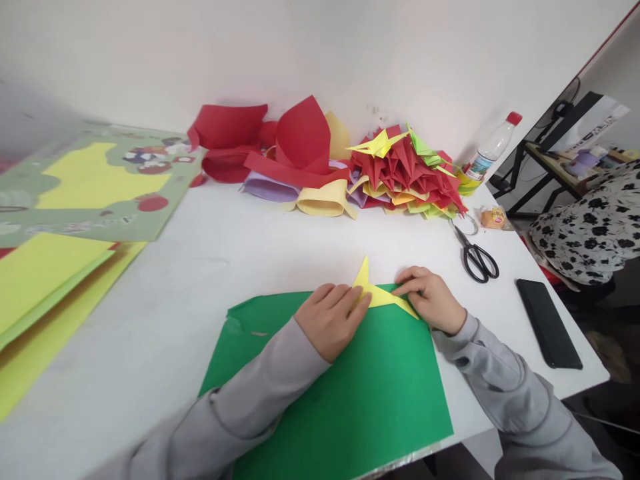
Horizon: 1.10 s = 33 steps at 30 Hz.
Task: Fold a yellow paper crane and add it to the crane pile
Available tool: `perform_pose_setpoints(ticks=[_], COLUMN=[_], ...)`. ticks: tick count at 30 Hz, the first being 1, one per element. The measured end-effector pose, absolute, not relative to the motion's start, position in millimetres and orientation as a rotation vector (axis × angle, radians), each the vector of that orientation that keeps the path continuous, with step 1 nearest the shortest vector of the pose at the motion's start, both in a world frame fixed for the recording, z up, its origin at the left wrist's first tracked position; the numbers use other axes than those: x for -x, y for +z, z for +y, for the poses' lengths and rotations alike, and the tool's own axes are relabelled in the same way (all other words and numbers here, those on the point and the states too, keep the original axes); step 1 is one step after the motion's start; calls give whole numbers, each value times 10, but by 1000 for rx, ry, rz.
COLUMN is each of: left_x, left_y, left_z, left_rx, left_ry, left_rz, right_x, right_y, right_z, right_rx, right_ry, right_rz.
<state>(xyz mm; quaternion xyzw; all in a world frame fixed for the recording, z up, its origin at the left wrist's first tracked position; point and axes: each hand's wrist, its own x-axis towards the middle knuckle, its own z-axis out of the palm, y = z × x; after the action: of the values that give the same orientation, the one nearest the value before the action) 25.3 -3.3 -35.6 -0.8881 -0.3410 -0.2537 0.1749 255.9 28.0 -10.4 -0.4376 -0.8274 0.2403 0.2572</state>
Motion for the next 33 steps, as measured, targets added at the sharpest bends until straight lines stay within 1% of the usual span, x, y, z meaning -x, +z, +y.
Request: perform_pose_setpoints(ticks=[3,6,11,16,21,27,33], left_x=[-280,-312,-404,-513,-594,-585,-499], left_y=[-343,-356,-414,-425,-407,-429,-462], left_z=[-84,-133,-248,-459,-634,-675,-742], left_rx=[2510,2484,2501,2507,2549,2567,2449], left_ry=[-727,-729,-682,-501,-349,-392,-368], left_rz=[-973,-988,-1165,-1375,-1577,-1673,-1707], right_x=[-2560,-2529,-2354,-2197,-2181,-2179,-2177], right_y=[-87,-39,16,13,-25,-52,-36], right_z=[262,212,67,-71,-118,-127,-125], right_rx=[1198,1193,954,1014,991,960,955], right_ry=[566,358,104,-167,-233,-170,-176], right_rz=[-2270,-2333,-2547,-2687,-2670,-2676,-2655])
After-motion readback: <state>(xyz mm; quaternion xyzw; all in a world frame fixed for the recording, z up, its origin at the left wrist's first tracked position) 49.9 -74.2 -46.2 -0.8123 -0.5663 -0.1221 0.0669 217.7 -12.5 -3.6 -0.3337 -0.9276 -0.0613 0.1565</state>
